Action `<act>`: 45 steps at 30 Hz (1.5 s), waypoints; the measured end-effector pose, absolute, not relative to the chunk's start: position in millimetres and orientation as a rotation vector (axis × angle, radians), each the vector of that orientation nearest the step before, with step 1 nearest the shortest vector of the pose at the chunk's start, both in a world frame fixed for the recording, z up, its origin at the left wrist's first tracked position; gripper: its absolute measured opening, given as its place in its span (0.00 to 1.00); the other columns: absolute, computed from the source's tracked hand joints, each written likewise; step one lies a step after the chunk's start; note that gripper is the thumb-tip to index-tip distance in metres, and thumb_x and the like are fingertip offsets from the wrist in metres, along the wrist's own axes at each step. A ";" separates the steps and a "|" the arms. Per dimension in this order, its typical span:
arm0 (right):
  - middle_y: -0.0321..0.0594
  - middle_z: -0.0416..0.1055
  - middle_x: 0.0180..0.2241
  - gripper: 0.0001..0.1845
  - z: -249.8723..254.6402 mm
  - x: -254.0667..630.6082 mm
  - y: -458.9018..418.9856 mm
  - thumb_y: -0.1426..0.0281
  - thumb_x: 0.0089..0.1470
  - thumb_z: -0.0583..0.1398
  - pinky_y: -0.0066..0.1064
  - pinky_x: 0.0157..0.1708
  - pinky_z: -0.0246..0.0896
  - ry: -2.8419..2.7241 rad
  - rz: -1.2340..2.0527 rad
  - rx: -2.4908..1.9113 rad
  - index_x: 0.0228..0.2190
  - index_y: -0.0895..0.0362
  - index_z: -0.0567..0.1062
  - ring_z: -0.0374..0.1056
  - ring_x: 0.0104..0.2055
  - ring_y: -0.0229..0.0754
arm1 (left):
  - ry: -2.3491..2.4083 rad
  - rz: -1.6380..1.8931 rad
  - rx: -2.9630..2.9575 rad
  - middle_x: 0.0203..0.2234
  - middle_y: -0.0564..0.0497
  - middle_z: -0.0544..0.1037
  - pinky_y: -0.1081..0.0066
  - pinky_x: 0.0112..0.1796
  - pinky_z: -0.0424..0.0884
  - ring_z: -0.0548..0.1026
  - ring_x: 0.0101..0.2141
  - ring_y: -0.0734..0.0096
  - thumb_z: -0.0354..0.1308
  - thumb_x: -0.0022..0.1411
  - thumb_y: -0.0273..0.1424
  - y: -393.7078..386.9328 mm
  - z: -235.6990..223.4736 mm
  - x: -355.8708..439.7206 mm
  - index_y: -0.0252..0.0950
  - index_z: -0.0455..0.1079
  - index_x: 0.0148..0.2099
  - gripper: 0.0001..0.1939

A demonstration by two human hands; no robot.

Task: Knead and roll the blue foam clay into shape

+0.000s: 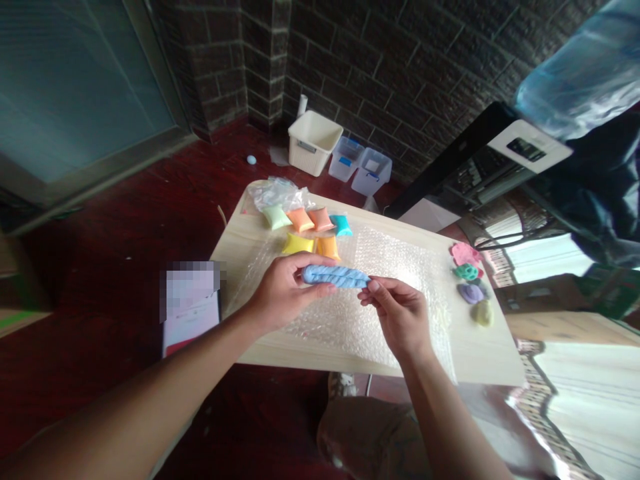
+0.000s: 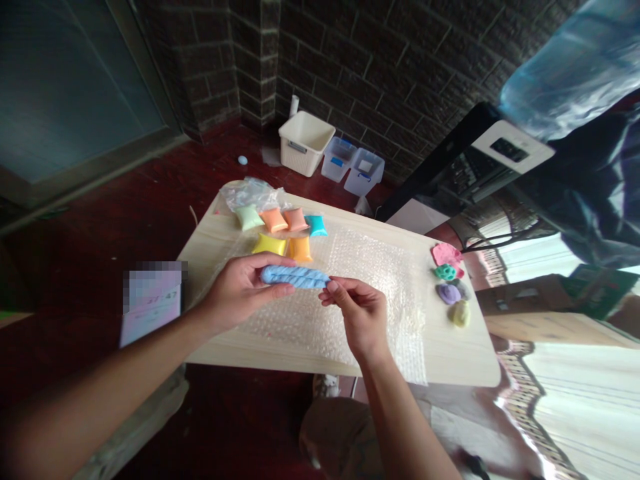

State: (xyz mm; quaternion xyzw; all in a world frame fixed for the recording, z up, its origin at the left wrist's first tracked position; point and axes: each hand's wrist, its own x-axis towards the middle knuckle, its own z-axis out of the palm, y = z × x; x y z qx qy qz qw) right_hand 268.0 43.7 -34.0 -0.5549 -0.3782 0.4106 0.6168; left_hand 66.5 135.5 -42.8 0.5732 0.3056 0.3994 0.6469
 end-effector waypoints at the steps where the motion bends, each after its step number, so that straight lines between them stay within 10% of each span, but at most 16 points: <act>1: 0.38 0.84 0.29 0.08 -33.4 268.1 43.2 0.65 0.54 0.73 0.32 0.32 0.76 -0.899 0.928 -1.280 0.38 0.50 0.86 0.77 0.28 0.39 | 0.697 0.900 1.289 0.43 0.44 0.85 0.65 0.43 0.78 0.82 0.41 0.62 0.74 0.52 0.31 135.8 -42.8 66.6 0.33 0.80 0.49 0.21; 16: 0.40 0.84 0.38 0.18 -31.9 267.3 37.4 0.69 0.51 0.74 0.40 0.37 0.80 -1.147 0.692 -1.394 0.45 0.48 0.86 0.80 0.36 0.45 | 0.662 0.812 1.194 0.43 0.43 0.85 0.64 0.43 0.78 0.82 0.40 0.63 0.76 0.52 0.34 138.6 -45.7 65.4 0.32 0.80 0.51 0.24; 33: 0.40 0.84 0.35 0.06 -30.2 267.3 39.7 0.70 0.54 0.73 0.35 0.35 0.76 -1.137 0.852 -1.362 0.36 0.49 0.87 0.77 0.33 0.42 | 0.654 0.742 1.417 0.39 0.47 0.80 0.69 0.38 0.73 0.78 0.38 0.67 0.72 0.54 0.34 138.2 -53.9 62.6 0.33 0.73 0.47 0.20; 39: 0.38 0.82 0.36 0.17 -29.9 263.8 40.9 0.69 0.54 0.73 0.33 0.38 0.77 -1.154 0.945 -1.302 0.46 0.48 0.85 0.77 0.35 0.40 | 0.651 0.557 1.775 0.26 0.56 0.73 0.73 0.29 0.61 0.69 0.28 0.74 0.68 0.60 0.36 133.4 -57.9 59.4 0.35 0.74 0.39 0.11; 45: 0.39 0.83 0.31 0.05 -32.9 263.3 40.5 0.69 0.53 0.73 0.31 0.32 0.75 -1.125 0.941 -1.350 0.34 0.51 0.87 0.75 0.31 0.39 | 0.668 0.517 1.866 0.24 0.57 0.69 0.72 0.28 0.58 0.65 0.27 0.75 0.65 0.63 0.38 126.0 -44.6 61.3 0.34 0.73 0.37 0.12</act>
